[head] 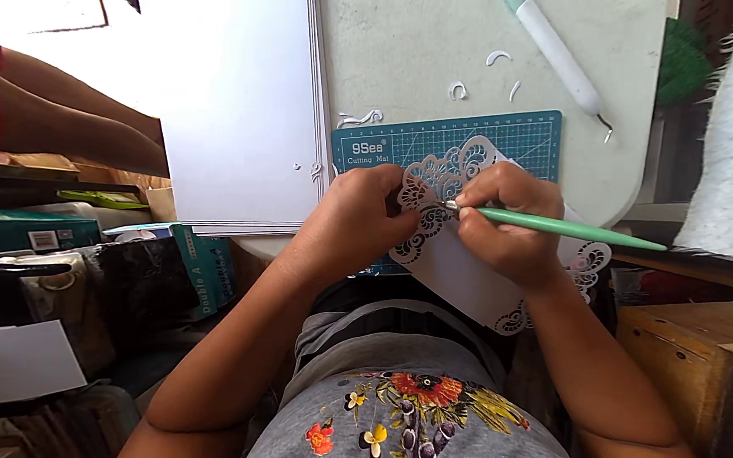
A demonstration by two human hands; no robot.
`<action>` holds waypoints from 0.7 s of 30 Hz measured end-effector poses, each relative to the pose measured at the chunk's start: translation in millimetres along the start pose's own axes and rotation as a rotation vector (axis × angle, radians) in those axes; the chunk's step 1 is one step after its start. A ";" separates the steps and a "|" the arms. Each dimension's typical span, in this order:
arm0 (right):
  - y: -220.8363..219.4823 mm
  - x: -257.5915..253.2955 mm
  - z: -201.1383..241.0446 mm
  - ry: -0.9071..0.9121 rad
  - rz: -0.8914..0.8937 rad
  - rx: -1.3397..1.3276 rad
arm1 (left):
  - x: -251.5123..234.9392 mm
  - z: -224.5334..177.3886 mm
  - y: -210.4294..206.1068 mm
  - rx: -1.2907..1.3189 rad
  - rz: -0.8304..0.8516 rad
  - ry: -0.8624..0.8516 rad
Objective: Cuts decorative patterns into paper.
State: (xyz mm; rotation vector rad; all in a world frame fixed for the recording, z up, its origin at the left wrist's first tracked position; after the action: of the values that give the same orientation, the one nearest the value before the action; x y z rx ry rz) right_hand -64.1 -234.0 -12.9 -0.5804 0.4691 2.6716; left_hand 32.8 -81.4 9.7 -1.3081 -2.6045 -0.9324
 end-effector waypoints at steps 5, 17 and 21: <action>-0.8 -0.4 -0.2 -0.006 -0.007 0.013 | -0.4 0.3 0.2 -0.007 -0.002 -0.006; -1.2 -0.6 -1.1 -0.017 -0.022 -0.024 | -0.3 1.1 0.3 0.005 0.001 -0.031; -2.8 -1.0 -0.1 -0.005 -0.010 0.023 | -0.3 0.9 0.1 0.015 0.000 -0.030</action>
State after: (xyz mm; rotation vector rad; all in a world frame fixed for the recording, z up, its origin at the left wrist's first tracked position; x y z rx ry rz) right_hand -62.1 -231.9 -13.2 -0.5680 0.4932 2.6543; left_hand 33.3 -81.0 8.9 -1.3288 -2.6288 -0.8988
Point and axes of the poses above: each hand's wrist, its own x-axis away from the middle knuckle, its own y-axis out of the back of the hand, z = x × y, the point moved 4 cm from there along -x, towards the middle knuckle, and after that the axes turned 4 degrees about -z, right-handed, at the moved point
